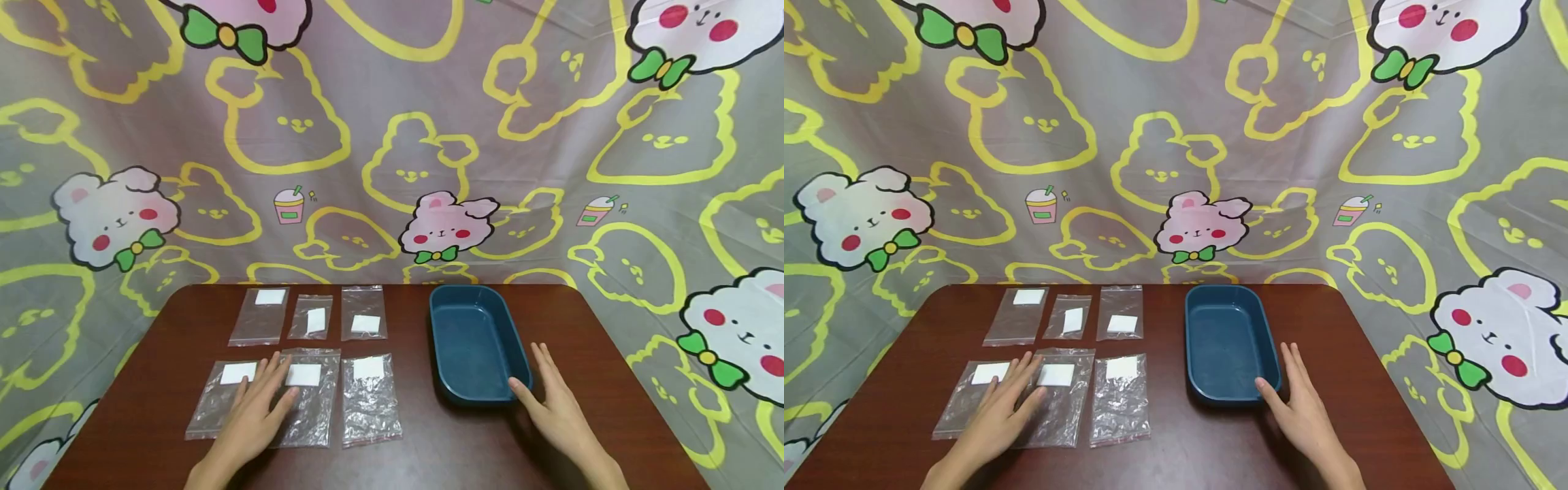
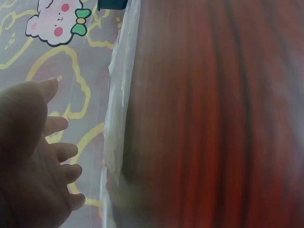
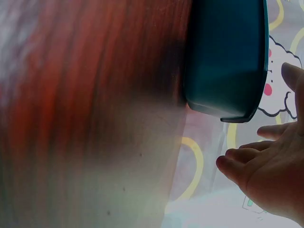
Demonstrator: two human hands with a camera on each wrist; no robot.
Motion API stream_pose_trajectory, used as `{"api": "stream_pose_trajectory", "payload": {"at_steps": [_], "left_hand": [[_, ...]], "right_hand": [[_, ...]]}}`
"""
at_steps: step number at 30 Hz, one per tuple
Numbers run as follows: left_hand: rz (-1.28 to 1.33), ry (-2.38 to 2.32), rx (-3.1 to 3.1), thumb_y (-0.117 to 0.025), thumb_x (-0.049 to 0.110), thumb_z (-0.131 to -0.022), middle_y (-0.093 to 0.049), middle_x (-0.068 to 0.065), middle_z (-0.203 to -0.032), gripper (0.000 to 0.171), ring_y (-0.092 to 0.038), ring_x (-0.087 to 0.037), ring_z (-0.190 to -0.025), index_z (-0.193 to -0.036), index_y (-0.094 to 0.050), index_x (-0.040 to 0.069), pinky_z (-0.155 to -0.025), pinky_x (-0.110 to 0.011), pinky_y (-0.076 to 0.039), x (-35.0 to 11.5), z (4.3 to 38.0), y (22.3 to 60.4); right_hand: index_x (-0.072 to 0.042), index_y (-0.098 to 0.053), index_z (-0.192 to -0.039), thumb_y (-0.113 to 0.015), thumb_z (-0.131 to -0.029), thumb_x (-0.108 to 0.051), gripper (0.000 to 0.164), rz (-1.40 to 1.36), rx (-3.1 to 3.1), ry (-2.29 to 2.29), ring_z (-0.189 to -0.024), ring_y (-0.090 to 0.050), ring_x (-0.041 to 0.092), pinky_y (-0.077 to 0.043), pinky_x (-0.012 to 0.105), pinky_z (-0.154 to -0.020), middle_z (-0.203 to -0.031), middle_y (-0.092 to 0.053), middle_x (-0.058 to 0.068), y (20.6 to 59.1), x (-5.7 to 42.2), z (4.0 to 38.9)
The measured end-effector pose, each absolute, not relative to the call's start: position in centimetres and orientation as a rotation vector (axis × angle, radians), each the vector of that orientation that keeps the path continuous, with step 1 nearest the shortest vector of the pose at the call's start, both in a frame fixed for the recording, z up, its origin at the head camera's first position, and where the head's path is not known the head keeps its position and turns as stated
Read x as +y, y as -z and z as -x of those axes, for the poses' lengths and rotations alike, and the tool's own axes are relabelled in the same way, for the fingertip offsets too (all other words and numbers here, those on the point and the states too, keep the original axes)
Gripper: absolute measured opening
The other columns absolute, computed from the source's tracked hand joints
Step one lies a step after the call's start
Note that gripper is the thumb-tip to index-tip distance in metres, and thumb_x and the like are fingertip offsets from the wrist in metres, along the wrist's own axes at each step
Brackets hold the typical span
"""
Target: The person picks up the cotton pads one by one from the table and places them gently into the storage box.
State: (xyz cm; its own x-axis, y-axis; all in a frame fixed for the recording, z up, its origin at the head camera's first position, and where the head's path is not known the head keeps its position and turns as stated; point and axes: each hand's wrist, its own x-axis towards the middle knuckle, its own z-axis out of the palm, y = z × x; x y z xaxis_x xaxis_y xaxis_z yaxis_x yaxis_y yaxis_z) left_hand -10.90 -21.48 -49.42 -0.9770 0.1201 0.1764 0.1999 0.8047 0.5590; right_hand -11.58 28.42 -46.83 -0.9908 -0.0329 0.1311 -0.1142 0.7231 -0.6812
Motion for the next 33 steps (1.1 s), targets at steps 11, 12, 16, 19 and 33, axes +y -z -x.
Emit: {"api": "stream_pose_trajectory", "payload": {"at_steps": [11,12,16,19,33], "left_hand": [[0.335,0.958,-2.837,-0.058,0.038,-0.103,-0.029,-0.021,-0.160,0.066,-0.018,-0.048,-0.147,-0.156,-0.035,0.007,-0.115,-0.070,-0.007,-20.2,12.0,50.1],[0.339,0.963,-2.840,-0.059,0.038,-0.102,-0.029,-0.021,-0.160,0.066,-0.018,-0.048,-0.148,-0.156,-0.035,0.007,-0.115,-0.070,-0.007,-20.1,12.1,50.2],[0.333,0.974,-2.865,-0.060,0.038,-0.101,-0.028,-0.019,-0.161,0.068,-0.017,-0.046,-0.148,-0.157,-0.034,0.009,-0.115,-0.069,-0.006,-19.8,12.5,50.4],[0.321,0.970,-2.894,-0.060,0.039,-0.101,-0.026,-0.018,-0.162,0.069,-0.015,-0.046,-0.149,-0.158,-0.033,0.010,-0.116,-0.067,-0.006,-19.6,12.7,50.7],[0.354,0.937,-2.923,-0.058,0.037,-0.102,-0.022,-0.019,-0.163,0.068,-0.012,-0.046,-0.149,-0.158,-0.031,0.012,-0.118,-0.063,-0.008,-19.4,13.1,51.8]], "right_hand": [[-0.014,-0.012,-0.163,-0.068,-0.096,-0.042,0.092,-0.164,-2.800,-1.153,-0.146,-0.018,0.052,-0.026,0.077,-0.103,-0.166,-0.006,0.022,47.3,27.5,11.9],[-0.014,-0.012,-0.163,-0.069,-0.095,-0.043,0.093,-0.163,-2.808,-1.149,-0.146,-0.018,0.052,-0.026,0.077,-0.103,-0.166,-0.006,0.022,47.4,27.3,11.9],[-0.010,-0.010,-0.162,-0.070,-0.093,-0.047,0.099,-0.146,-2.859,-1.128,-0.146,-0.017,0.051,-0.026,0.076,-0.105,-0.166,-0.005,0.023,47.6,26.9,12.1],[-0.008,-0.009,-0.162,-0.071,-0.091,-0.048,0.103,-0.125,-2.888,-1.125,-0.147,-0.016,0.051,-0.025,0.075,-0.106,-0.166,-0.003,0.023,47.7,26.6,12.3],[0.002,-0.007,-0.159,-0.077,-0.086,-0.049,0.113,-0.049,-2.918,-1.135,-0.146,-0.016,0.052,-0.023,0.071,-0.110,-0.163,-0.006,0.030,47.3,26.5,12.6]]}}
